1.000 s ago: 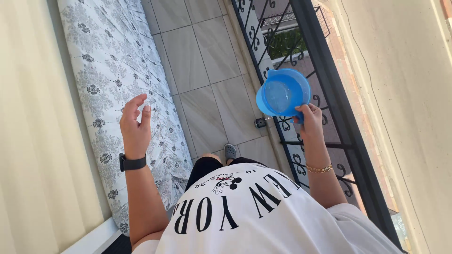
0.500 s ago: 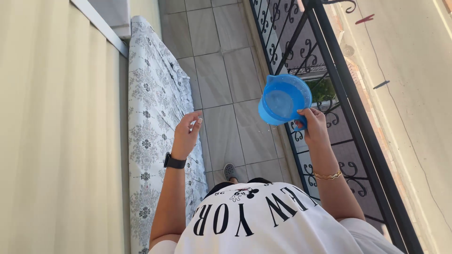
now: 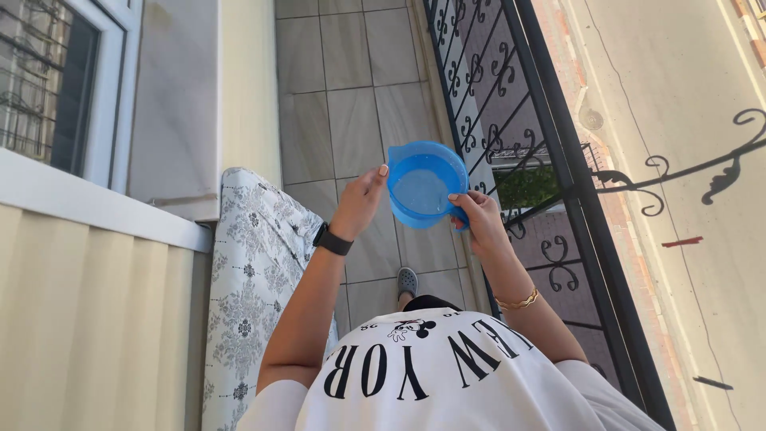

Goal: Water several potted plants on a balcony using a blue pitcher.

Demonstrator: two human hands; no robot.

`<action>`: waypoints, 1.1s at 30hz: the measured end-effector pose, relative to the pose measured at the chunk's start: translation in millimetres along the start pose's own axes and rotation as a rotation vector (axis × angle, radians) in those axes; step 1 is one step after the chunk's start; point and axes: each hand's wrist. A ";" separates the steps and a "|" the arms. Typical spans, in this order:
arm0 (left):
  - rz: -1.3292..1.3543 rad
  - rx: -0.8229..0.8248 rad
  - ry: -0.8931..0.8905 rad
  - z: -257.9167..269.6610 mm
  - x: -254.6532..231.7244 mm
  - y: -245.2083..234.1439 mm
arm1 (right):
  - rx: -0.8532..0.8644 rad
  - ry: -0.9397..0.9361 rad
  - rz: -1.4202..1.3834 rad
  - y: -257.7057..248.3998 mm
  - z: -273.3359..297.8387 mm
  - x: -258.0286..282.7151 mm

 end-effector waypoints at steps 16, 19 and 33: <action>-0.337 -0.265 0.119 -506.5 90.3 -196.1 | 0.190 0.055 0.012 175.0 -540.3 84.8; -0.333 -0.267 0.137 -621.0 106.1 -235.1 | 0.170 0.035 0.080 207.3 -645.2 116.6; -0.291 -0.292 0.031 -1095.7 192.3 -347.9 | 0.247 0.180 0.322 292.8 -1141.5 192.5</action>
Point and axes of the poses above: each hand's wrist, its own z-axis away from the middle knuckle, its own y-axis out of the palm, x = y × z, and after that the axes turned 4 degrees about x, right-handed
